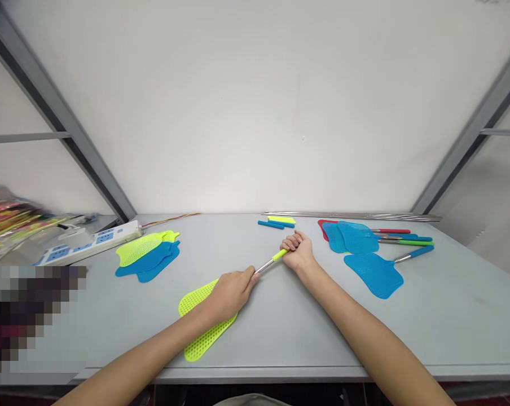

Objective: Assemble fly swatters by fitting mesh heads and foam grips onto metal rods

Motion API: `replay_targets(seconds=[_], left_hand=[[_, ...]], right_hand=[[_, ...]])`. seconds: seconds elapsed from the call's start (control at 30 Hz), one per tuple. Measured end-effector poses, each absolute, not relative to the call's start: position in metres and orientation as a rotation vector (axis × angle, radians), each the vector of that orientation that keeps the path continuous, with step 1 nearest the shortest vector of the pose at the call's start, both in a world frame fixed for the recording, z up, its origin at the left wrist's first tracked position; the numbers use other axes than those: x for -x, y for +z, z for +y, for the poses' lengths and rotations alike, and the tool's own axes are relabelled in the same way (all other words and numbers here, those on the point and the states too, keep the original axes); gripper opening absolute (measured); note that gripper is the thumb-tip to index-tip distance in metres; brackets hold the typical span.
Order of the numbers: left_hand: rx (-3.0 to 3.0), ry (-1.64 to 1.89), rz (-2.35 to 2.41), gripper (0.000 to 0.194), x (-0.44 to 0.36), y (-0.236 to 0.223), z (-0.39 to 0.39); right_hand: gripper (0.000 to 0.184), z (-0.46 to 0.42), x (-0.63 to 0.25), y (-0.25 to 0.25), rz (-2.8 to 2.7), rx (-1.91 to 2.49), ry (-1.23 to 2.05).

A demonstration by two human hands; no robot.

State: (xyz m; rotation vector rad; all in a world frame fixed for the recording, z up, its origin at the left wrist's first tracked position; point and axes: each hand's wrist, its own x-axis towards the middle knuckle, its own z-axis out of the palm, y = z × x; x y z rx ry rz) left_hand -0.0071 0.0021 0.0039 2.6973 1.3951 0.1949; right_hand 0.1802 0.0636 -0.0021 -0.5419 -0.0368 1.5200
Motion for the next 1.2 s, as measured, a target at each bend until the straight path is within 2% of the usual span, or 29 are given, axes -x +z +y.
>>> replay_targets(seconds=[0.67,1.2], left_hand=[[-2.575,0.157,1.438,0.039,0.008,0.009,-0.003],[-2.269,0.235,1.243,0.039,0.012,0.016,0.004]], right_hand=[[0.021,0.050,-0.161,-0.011,-0.058,0.443,1.520],[0.019,0.039,-0.147,-0.008,-0.040,0.427,1.518]])
